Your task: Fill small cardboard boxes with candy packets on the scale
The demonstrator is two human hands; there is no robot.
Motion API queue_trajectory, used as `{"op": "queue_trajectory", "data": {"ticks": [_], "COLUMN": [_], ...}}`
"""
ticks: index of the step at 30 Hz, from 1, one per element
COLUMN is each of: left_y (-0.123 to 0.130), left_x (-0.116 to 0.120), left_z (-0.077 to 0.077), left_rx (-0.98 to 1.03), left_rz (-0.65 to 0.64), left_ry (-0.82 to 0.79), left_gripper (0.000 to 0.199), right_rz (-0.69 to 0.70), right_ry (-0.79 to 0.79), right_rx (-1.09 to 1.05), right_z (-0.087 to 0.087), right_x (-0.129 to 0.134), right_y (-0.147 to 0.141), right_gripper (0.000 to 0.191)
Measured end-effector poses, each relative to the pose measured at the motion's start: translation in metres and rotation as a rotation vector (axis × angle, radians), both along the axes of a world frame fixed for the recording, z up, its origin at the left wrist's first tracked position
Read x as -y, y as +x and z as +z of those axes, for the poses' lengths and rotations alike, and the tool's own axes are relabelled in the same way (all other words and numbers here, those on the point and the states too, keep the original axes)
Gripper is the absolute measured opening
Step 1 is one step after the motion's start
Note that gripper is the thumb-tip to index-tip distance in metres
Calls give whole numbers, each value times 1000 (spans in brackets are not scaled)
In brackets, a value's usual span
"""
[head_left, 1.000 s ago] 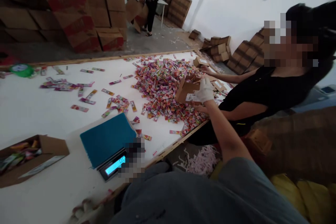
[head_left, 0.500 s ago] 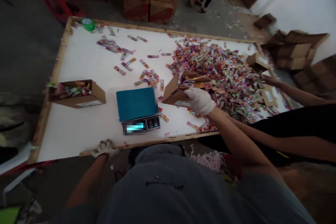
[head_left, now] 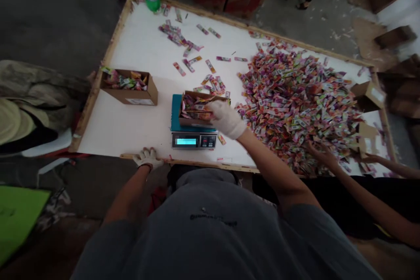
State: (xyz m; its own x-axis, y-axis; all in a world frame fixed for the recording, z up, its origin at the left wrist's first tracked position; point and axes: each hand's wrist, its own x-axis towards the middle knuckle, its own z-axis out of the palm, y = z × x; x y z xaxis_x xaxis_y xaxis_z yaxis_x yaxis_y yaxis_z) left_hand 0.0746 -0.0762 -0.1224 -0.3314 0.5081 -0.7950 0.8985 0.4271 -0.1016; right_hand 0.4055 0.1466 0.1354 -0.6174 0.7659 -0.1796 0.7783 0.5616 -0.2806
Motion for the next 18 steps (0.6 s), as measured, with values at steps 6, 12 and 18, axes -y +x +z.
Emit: {"op": "queue_trajectory", "data": {"ticks": [6, 12, 18], "left_y": [-1, -2, -1], "left_x": [2, 2, 2], "left_z": [-8, -18, -19], "left_rx": [55, 35, 36], "left_rz": [22, -1, -1], "left_ry": [29, 8, 26], "left_gripper": [134, 131, 135], "right_rz": [-307, -298, -236], "right_ry": [304, 341, 307], "right_rx": [-309, -376, -376], "right_z": [4, -3, -3], "right_x": [-15, -5, -15], "right_y": [121, 121, 94], "right_gripper": [64, 82, 80]}}
